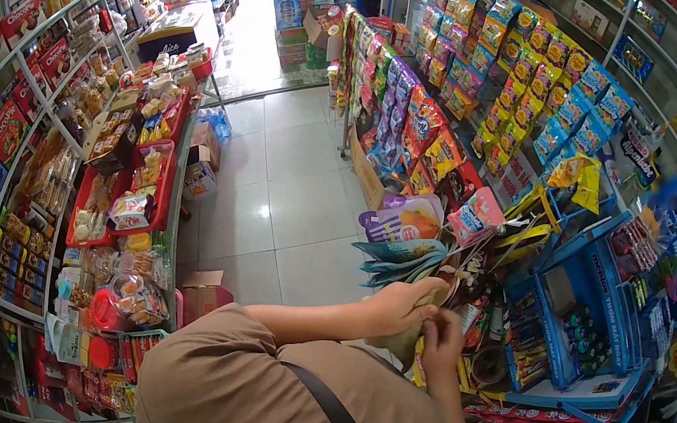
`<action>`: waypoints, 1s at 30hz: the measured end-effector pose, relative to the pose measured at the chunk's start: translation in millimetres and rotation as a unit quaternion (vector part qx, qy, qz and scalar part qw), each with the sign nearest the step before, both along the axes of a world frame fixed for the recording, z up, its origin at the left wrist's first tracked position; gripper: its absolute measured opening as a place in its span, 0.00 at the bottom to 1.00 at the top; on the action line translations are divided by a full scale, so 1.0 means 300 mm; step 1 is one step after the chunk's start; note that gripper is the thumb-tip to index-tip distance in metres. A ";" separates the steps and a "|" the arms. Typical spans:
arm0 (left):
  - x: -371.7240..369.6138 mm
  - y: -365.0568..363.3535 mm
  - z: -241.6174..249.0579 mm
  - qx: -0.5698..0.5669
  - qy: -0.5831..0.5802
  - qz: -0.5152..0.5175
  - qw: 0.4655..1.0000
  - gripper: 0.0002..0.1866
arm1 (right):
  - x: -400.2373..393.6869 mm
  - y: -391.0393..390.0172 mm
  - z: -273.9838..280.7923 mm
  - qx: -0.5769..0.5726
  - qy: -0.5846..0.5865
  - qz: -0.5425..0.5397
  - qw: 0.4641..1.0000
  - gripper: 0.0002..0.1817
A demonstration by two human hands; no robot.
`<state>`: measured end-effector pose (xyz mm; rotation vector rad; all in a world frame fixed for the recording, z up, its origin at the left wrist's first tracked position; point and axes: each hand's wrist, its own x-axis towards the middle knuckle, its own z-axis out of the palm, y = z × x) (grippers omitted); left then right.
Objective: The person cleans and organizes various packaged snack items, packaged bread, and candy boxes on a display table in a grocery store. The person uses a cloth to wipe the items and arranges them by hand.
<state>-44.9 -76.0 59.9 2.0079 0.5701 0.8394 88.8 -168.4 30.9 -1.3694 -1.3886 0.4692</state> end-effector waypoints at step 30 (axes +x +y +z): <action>0.016 0.040 -0.067 -0.194 -0.284 0.047 0.938 0.16 | -0.007 -0.007 -0.031 -0.076 0.101 0.127 0.984 0.19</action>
